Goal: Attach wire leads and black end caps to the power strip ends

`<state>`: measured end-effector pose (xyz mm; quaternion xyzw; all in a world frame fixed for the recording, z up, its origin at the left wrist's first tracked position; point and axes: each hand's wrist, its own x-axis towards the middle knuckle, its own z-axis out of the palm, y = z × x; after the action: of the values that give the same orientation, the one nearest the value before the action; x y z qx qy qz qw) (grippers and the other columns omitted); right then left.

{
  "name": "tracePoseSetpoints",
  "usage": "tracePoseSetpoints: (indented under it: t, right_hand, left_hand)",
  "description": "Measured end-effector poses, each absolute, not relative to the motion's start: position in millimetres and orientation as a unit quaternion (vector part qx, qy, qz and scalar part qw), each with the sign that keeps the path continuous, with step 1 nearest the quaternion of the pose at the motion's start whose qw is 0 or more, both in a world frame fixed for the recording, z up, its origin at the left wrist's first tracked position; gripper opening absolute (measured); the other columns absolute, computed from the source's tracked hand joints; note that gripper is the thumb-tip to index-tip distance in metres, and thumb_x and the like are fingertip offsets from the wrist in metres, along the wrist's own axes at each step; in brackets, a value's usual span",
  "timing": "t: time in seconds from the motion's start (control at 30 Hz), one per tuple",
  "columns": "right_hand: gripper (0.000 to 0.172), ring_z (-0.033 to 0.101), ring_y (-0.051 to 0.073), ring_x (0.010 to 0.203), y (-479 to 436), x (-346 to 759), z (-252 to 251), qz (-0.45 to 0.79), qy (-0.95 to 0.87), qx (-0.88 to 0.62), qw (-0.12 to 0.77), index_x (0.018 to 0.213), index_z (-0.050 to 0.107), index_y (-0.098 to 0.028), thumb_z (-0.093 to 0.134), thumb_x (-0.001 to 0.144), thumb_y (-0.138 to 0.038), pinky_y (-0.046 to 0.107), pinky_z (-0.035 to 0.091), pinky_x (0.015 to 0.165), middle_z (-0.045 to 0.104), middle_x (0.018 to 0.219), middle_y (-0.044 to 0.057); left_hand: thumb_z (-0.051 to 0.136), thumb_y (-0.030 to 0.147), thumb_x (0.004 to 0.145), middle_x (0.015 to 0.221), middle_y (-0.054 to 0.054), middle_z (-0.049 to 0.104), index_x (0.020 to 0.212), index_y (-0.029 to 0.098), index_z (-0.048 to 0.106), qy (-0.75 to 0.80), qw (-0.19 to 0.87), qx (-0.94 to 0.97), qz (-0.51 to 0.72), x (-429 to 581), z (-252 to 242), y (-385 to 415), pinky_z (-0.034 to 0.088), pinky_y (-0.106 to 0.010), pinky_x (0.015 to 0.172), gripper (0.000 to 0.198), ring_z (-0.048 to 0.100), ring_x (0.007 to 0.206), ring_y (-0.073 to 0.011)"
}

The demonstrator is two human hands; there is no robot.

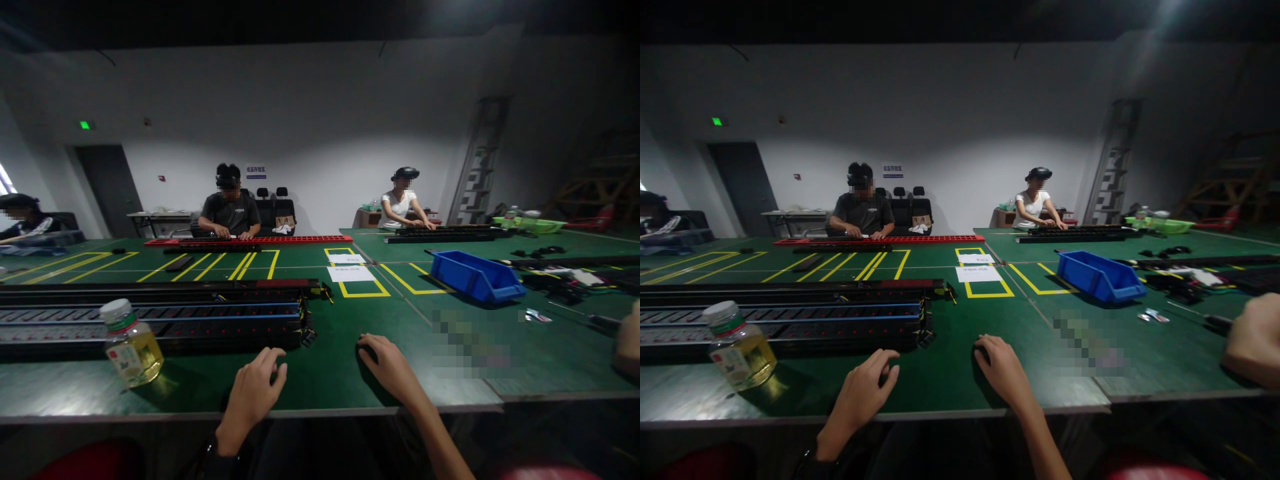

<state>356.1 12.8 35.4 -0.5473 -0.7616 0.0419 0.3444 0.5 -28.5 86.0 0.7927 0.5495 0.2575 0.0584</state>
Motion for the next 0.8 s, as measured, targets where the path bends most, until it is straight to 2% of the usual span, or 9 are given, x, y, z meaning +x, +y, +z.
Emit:
tracePoseSetpoints:
  t: [0.17, 0.33, 0.43, 0.57, 0.67, 0.8]
  right_hand:
    - [0.026, 0.073, 0.031, 0.124, 13, 356, 36, 0.039, -0.763, -0.541, 0.352, 0.109, 0.079, -0.024, 0.055, 0.102, -0.030, 0.047, 0.056, 0.109, 0.081, 0.126, 0.013]
    - [0.027, 0.074, 0.032, 0.123, 12, 358, 37, 0.041, -0.765, -0.540, 0.348, 0.111, 0.079, -0.023, 0.055, 0.101, -0.032, 0.048, 0.056, 0.108, 0.080, 0.125, 0.014]
    - [0.028, 0.074, 0.032, 0.122, 12, 357, 39, 0.041, -0.766, -0.541, 0.346, 0.111, 0.078, -0.023, 0.054, 0.100, -0.032, 0.049, 0.057, 0.107, 0.080, 0.126, 0.014]
    - [0.027, 0.075, 0.031, 0.120, 11, 357, 40, 0.039, -0.768, -0.537, 0.346, 0.110, 0.078, -0.025, 0.054, 0.101, -0.033, 0.046, 0.058, 0.106, 0.081, 0.124, 0.012]
    - [0.026, 0.075, 0.031, 0.119, 11, 358, 40, 0.037, -0.767, -0.537, 0.348, 0.109, 0.078, -0.025, 0.055, 0.100, -0.035, 0.045, 0.058, 0.105, 0.081, 0.124, 0.012]
    - [0.028, 0.075, 0.032, 0.117, 12, 359, 37, 0.039, -0.768, -0.539, 0.345, 0.109, 0.077, -0.025, 0.053, 0.100, -0.036, 0.045, 0.058, 0.105, 0.081, 0.124, 0.013]
  left_hand:
    - [0.050, 0.026, 0.105, 0.102, -0.003, 0.070, 0.122, 0.024, 0.068, 0.546, 0.049, 0.792, 0.270, 1, 87, -31, 0.048, -0.031, 0.075, 0.024, 0.072, 0.087, -0.0217]
    - [0.051, 0.033, 0.106, 0.095, -0.003, 0.070, 0.115, 0.023, 0.070, 0.517, 0.091, 0.786, 0.326, -3, 86, -27, 0.049, -0.031, 0.072, 0.023, 0.070, 0.082, -0.0219]
    - [0.050, 0.031, 0.106, 0.093, -0.003, 0.070, 0.110, 0.023, 0.070, 0.472, 0.092, 0.813, 0.328, -5, 88, -25, 0.048, -0.031, 0.070, 0.021, 0.069, 0.080, -0.0208]
    - [0.053, 0.023, 0.105, 0.094, -0.003, 0.069, 0.099, 0.022, 0.067, 0.387, -0.036, 0.893, 0.225, 2, 94, -28, 0.045, -0.032, 0.064, 0.015, 0.066, 0.074, -0.0198]
    - [0.057, 0.024, 0.105, 0.090, -0.003, 0.067, 0.094, 0.021, 0.063, 0.301, -0.153, 0.931, 0.137, 9, 97, -30, 0.040, -0.033, 0.055, 0.014, 0.062, 0.067, -0.0196]
    - [0.062, 0.026, 0.101, 0.078, -0.001, 0.060, 0.086, 0.022, 0.059, 0.162, -0.224, 0.957, 0.088, 18, 95, -31, 0.034, -0.033, 0.050, 0.016, 0.057, 0.061, -0.0179]
